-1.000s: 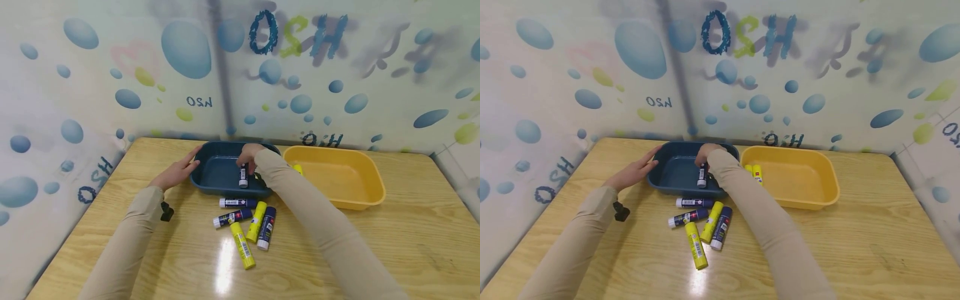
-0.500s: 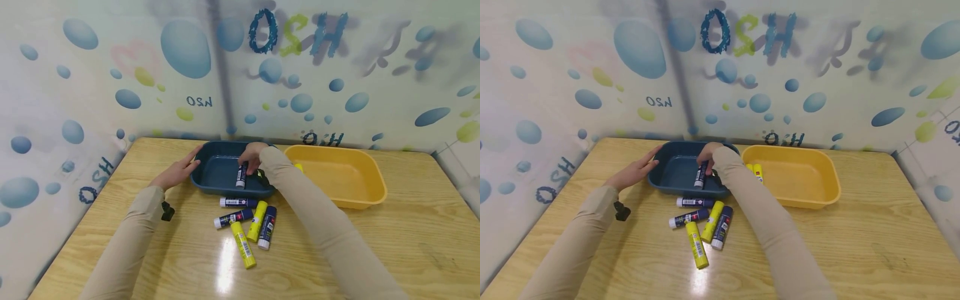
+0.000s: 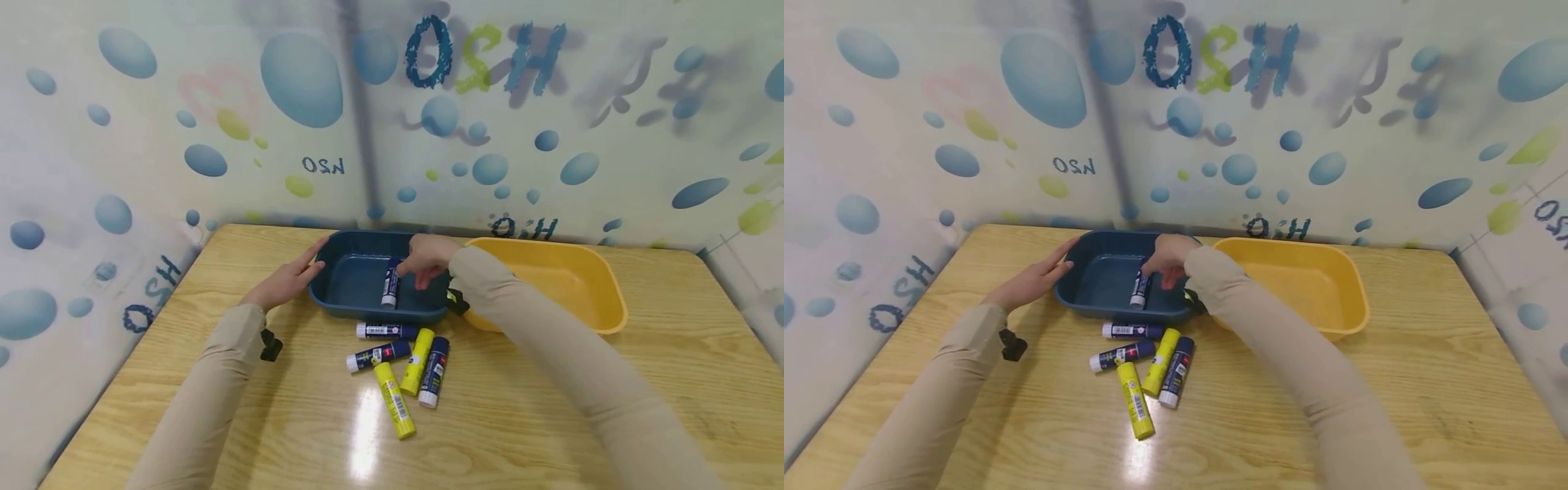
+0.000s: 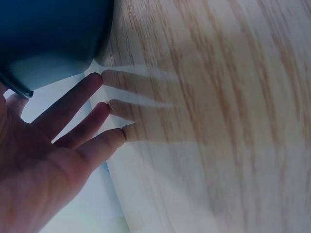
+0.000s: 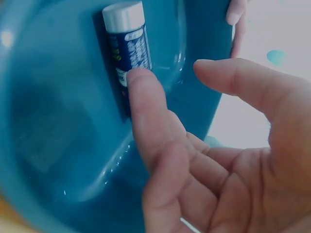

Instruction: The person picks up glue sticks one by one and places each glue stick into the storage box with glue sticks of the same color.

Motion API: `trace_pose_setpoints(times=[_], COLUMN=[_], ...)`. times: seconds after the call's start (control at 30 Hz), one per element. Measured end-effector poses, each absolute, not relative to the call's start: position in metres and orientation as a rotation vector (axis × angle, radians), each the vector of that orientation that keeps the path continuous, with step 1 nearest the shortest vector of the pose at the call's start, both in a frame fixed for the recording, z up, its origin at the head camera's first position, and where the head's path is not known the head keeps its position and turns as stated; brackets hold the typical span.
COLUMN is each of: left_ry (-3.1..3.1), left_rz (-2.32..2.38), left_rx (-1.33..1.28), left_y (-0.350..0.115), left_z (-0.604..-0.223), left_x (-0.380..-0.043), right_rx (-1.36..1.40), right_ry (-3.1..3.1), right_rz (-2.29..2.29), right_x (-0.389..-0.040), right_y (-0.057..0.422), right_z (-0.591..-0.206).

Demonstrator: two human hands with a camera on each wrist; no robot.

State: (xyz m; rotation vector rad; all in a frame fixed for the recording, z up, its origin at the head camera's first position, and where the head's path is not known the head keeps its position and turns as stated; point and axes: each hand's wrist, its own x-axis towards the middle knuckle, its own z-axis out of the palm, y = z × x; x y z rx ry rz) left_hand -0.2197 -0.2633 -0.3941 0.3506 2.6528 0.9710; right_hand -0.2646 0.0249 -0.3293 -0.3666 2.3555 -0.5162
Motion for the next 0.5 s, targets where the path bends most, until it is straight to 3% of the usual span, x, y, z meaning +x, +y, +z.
trace_pose_setpoints(times=[0.5], left_ry=[2.666], left_rz=[0.959], left_rx=[0.377], left_y=[-0.264], left_z=[-0.395], left_x=[-0.219], right_rx=[-0.558], right_ry=[2.391], right_rz=[-0.430], right_x=[-0.227], right_y=[0.045], right_z=[-0.307])
